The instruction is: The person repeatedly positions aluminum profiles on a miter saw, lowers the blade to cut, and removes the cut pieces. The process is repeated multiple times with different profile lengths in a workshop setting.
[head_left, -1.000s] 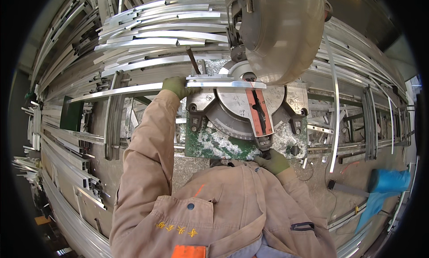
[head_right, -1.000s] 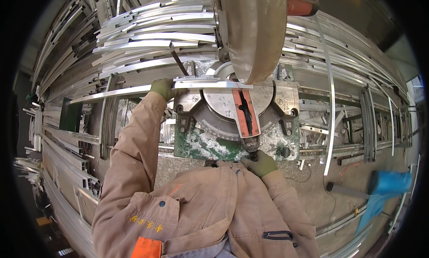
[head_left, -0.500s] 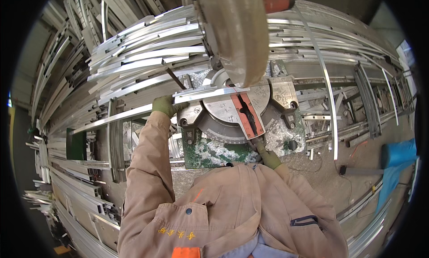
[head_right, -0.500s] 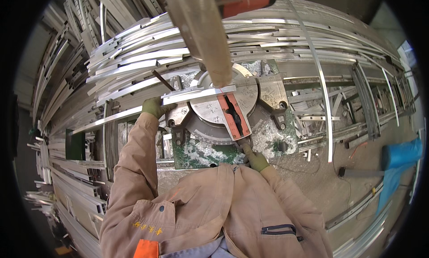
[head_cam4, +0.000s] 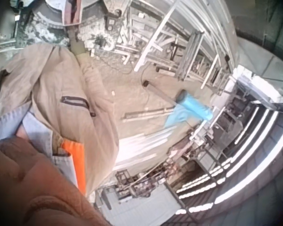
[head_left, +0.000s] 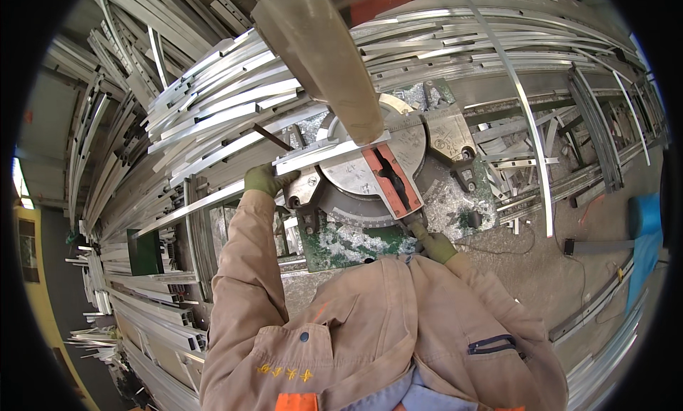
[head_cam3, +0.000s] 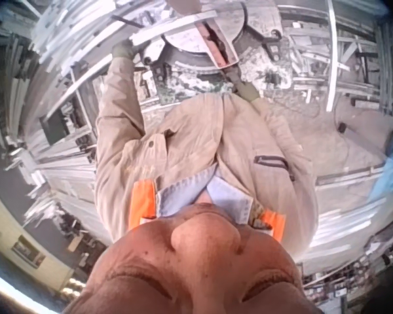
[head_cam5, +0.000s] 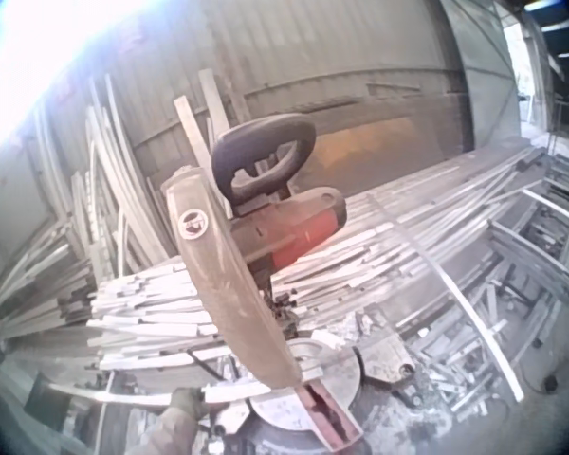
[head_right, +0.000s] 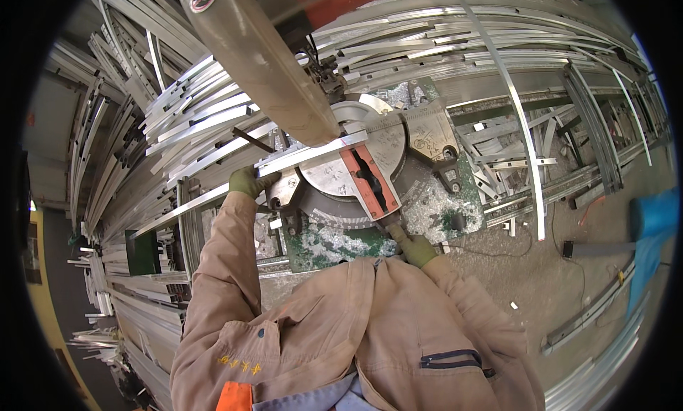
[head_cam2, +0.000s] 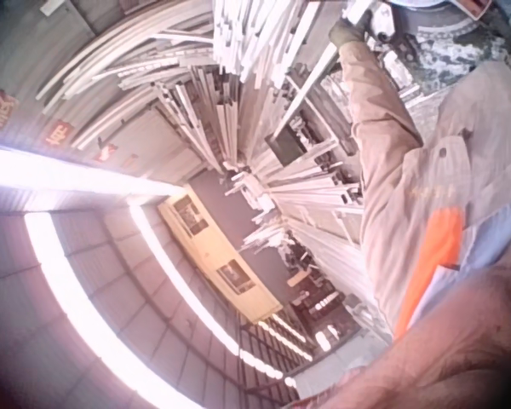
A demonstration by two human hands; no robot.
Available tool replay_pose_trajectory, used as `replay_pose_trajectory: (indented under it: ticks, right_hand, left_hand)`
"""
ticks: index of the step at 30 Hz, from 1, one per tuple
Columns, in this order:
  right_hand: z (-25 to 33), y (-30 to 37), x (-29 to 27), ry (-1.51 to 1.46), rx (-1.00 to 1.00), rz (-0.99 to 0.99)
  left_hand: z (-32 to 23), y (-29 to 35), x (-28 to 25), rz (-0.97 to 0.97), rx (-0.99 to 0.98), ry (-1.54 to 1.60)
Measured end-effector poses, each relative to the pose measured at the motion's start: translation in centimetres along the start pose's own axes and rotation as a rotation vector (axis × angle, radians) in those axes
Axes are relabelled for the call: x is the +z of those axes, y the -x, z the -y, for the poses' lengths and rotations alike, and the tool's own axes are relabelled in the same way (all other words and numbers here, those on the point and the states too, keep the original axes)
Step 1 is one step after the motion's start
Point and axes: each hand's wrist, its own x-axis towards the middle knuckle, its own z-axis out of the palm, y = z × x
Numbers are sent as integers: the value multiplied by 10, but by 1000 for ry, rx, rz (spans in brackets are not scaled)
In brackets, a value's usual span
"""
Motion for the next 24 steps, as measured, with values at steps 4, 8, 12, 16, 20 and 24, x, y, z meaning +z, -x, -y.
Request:
replay_pose_trajectory:
  ticks: [4,8,12,16,20,24]
  right_hand:
    - [-8,-11,-8,-1,32,-15]
    - [3,-1,-11,-56,54,-9]
    - [1,-2,-15,-66,27,-3]
    - [0,1,-28,-117,39,-3]
    - [-3,-7,-34,-70,26,9]
    - [7,-3,-38,80,-42,-14]
  left_hand:
    - [-41,1,-11,3,25,-130]
    - [-35,10,-16,-11,-18,-73]
    - [-48,12,-20,0,-29,-162]
    - [-45,8,-18,1,-53,-180]
    - [-30,0,-12,18,-58,-153]
    - [-34,0,-7,-54,35,-85]
